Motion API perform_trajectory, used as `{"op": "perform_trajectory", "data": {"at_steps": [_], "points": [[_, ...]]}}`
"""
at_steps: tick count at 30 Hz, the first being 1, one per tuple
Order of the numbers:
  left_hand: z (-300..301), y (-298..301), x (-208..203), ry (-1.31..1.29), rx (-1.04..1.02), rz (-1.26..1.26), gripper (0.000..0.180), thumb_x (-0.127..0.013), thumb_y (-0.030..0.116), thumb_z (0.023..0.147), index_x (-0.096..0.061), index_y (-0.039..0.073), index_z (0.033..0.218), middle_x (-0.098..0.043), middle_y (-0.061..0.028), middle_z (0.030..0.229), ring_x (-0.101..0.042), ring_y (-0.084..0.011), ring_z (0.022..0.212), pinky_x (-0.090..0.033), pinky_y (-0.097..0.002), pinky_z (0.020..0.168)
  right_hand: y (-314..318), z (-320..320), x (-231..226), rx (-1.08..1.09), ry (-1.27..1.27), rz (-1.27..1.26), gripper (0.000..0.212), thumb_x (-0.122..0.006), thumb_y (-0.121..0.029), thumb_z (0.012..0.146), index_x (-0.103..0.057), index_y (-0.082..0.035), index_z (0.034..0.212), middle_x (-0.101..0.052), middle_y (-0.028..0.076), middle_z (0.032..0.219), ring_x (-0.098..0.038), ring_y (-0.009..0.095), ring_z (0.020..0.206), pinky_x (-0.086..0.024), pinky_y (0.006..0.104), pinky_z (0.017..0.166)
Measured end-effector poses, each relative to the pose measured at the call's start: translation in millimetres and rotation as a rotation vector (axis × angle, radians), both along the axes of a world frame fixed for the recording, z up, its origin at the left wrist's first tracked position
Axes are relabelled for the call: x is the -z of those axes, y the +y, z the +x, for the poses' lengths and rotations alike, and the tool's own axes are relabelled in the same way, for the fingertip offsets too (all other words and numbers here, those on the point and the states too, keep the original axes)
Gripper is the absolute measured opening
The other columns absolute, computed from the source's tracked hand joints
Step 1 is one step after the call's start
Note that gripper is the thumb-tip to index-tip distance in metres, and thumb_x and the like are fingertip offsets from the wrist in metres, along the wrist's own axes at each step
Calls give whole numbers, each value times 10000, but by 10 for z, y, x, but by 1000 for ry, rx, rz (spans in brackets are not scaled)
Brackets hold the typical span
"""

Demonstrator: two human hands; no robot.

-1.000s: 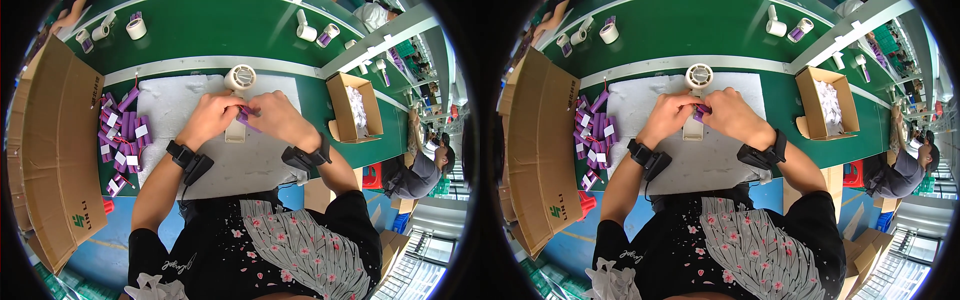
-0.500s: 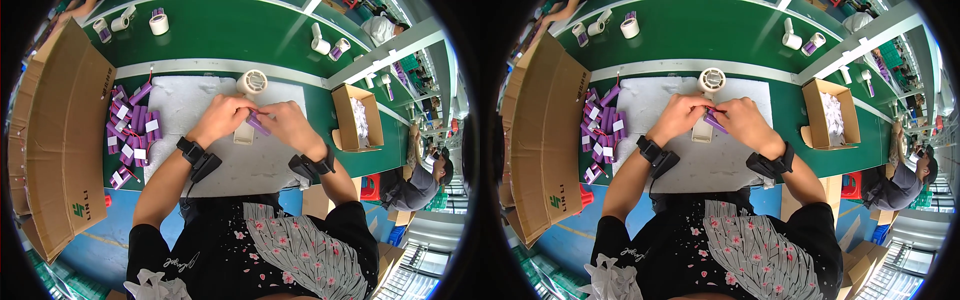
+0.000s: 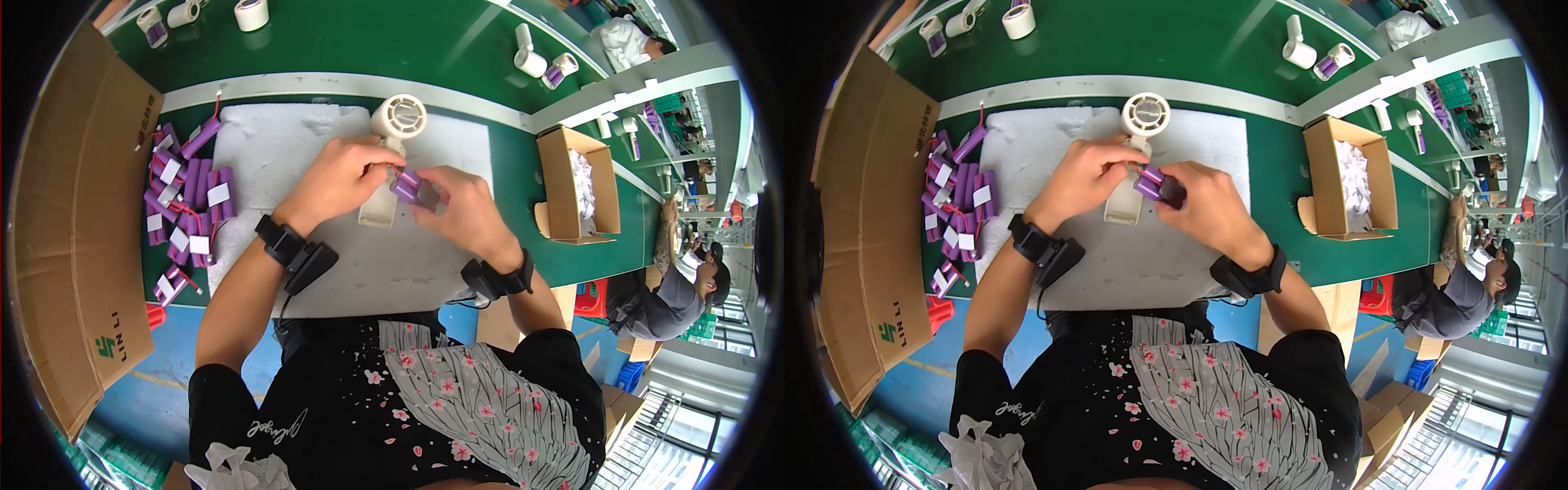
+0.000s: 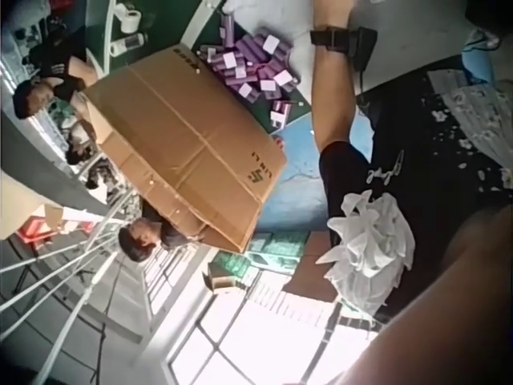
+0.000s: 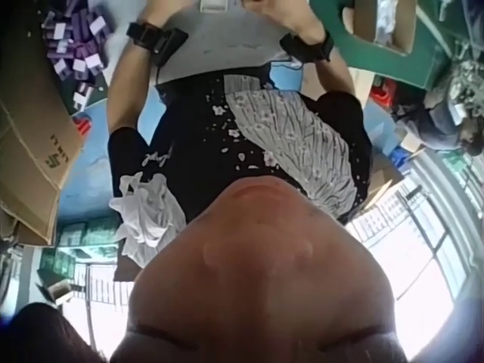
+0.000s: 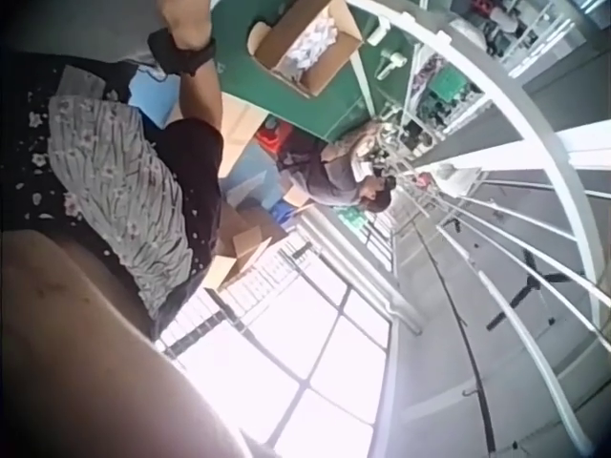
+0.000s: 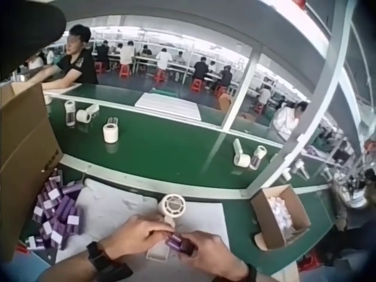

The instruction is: The person assembles a handheld fan by connecting a battery pack to a circuit board and fitting them into the plastic housing. After testing the fan, the person removes the components to adjust the wiring before reassembling them into the handle.

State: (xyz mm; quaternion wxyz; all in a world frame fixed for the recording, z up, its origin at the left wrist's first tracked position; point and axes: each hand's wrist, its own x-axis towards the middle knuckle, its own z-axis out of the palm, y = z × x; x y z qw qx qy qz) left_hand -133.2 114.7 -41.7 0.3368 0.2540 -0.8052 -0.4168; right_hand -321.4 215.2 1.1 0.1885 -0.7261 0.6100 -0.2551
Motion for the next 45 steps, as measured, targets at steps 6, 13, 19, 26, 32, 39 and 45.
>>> {"op": "perform_trajectory", "data": {"at_steps": [6, 13, 19, 26, 32, 39, 45], "points": [[75, 13, 42, 19, 4, -27, 270, -543, -50, 769, -706, 52, 960, -652, -111, 830, -593, -233, 591, -460, -313, 558, -260, -301, -178, 41, 30, 104, 405, -773, -174, 764, -651, -24, 1120, -677, 112, 861, -581, 202, 633, -496, 309, 622], [-16, -21, -48, 49, 19, 4, 270, -558, -54, 752, -709, 46, 951, -644, -115, 808, -604, -246, 617, -471, -326, 574, -2099, -1955, -82, 754, 581, -205, 751, -722, -492, 766, -521, 8, 1288, -614, 247, 1163, -608, 374, 1081, -474, 414, 941], [26, -14, 54, 137, 28, 5, 269, -585, -30, 745, -723, 49, 962, -653, -131, 843, -631, -265, 663, -498, -339, 600, -2527, -2574, 203, 1140, 747, 261, 643, -630, -438, 791, -552, 25, 1230, -585, 246, 1223, -579, 383, 1142, -466, 446, 955], [58, -58, 25, 66, 20, 47, 272, -589, -10, 753, -734, 60, 974, -642, -164, 891, -636, -287, 721, -511, -355, 651, -2283, -2153, -104, 914, 820, 198, 601, -600, -423, 761, -620, 41, 1143, -663, 219, 1129, -629, 370, 1077, -491, 436, 915], [94, -84, 76, 68, 26, 110, 281, -589, 1, 762, -738, 68, 991, -638, -158, 930, -636, -274, 764, -509, -342, 678, -1063, -1038, -567, 609, 557, 207, 637, -692, -437, 689, -611, -37, 1178, -652, 267, 1072, -623, 406, 1037, -495, 419, 884], [32, -43, 78, 72, 35, 96, 293, -605, 21, 769, -739, 78, 1023, -640, -119, 941, -624, -220, 753, -505, -318, 680, 110, -940, -306, 629, 519, 207, 529, -720, -317, 753, -584, -24, 1171, -653, 237, 1042, -625, 395, 997, -494, 429, 864], [60, -100, 25, -8, 48, 138, 297, -617, 29, 777, -735, 83, 1045, -641, -102, 947, -622, -206, 766, -504, -307, 688, 328, -496, -299, 352, 450, -261, 504, -765, -135, 741, -569, -33, 1195, -601, 200, 1151, -599, 382, 1024, -486, 417, 879]]}}
